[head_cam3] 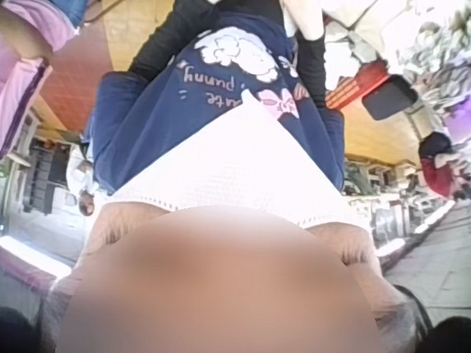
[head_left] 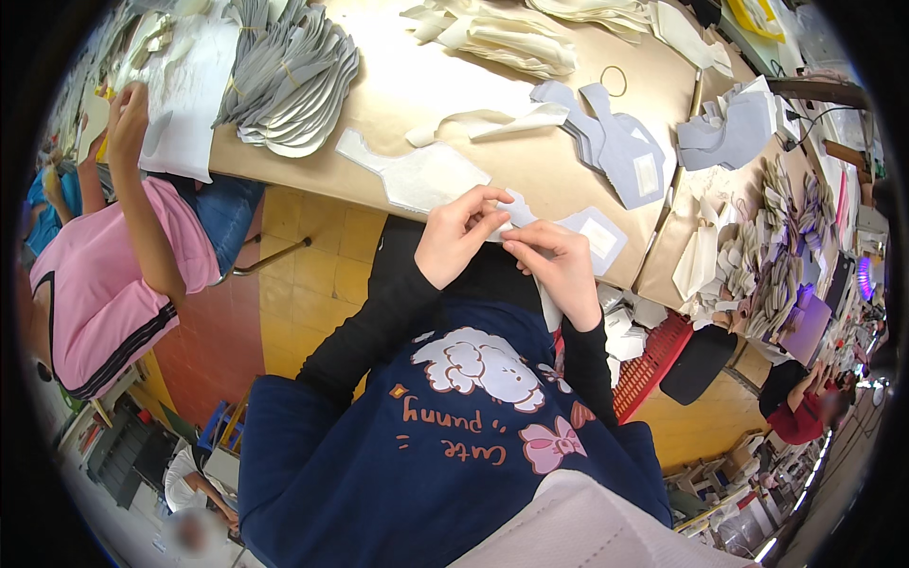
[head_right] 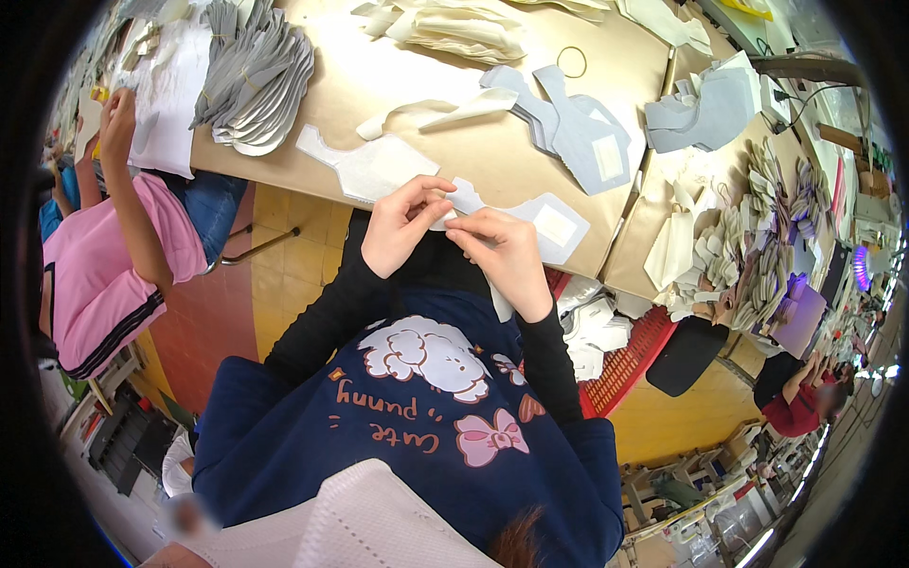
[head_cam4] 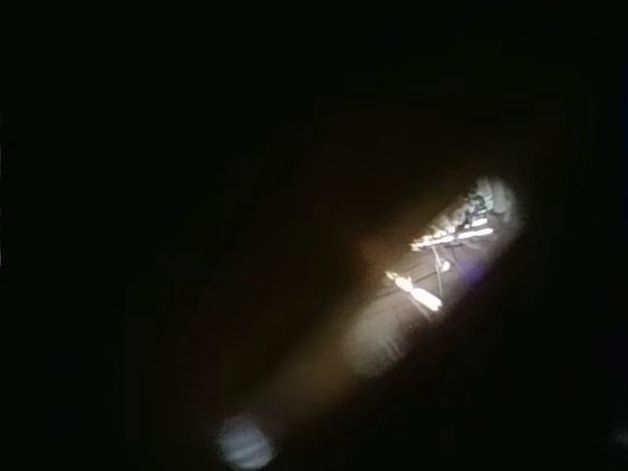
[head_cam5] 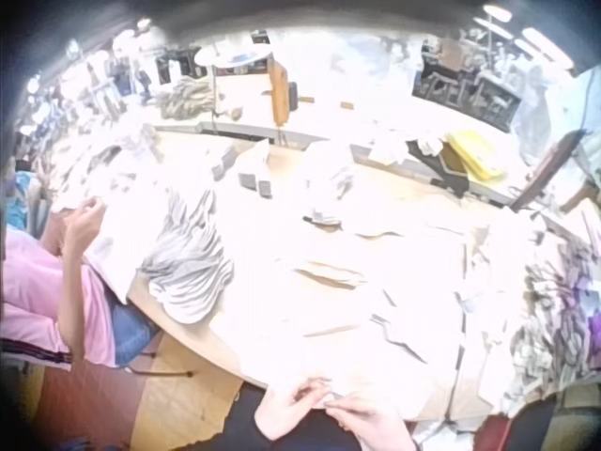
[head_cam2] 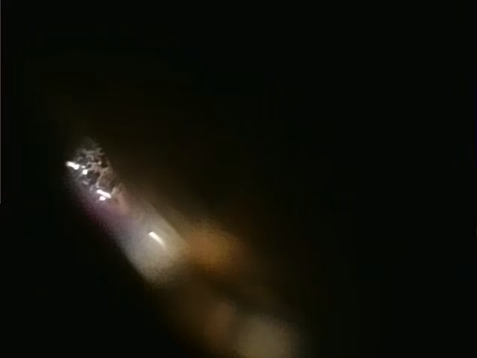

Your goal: The person repeatedly folds small white fabric pieces, likely mask components, using both hands on a cluttered worktable. They align edges, press folds, and stack finished pieces while occasionally picking up new pieces from nearby piles.

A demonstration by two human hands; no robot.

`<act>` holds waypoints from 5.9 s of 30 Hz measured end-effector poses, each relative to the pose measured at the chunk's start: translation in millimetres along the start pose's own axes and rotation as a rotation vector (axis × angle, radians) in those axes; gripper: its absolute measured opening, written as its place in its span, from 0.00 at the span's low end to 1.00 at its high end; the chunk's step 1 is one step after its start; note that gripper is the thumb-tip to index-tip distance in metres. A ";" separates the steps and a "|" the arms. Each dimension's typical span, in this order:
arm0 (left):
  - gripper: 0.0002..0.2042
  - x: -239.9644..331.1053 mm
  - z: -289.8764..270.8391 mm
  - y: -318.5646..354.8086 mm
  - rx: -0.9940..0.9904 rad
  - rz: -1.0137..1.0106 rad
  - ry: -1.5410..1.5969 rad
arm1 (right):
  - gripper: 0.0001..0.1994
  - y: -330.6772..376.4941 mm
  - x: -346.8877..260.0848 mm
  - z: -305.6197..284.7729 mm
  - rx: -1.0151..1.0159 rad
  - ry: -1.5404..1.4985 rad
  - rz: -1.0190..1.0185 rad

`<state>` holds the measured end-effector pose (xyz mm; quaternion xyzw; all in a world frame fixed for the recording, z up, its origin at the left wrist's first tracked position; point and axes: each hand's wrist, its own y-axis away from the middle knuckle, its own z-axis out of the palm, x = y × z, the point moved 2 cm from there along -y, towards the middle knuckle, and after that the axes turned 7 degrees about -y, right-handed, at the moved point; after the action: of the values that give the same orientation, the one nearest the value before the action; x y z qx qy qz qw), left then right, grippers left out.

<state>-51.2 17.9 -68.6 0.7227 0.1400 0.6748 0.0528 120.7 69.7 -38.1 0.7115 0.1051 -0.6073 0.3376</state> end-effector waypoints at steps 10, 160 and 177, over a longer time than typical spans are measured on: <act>0.12 12.8 -6.6 -4.5 -0.085 -0.061 0.050 | 0.07 -5.4 -3.9 -2.4 0.097 -0.019 0.085; 0.12 22.0 68.6 -35.8 -0.278 0.624 -0.672 | 0.24 49.1 41.3 -101.9 0.327 -0.216 0.112; 0.07 27.4 86.4 -47.8 -0.211 0.430 -0.699 | 0.14 83.7 53.6 -72.8 0.674 0.092 -0.198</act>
<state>29.5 80.8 -62.1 0.9114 -0.1103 0.3955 0.0287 238.1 37.2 -56.2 0.7961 -0.0176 -0.6047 0.0183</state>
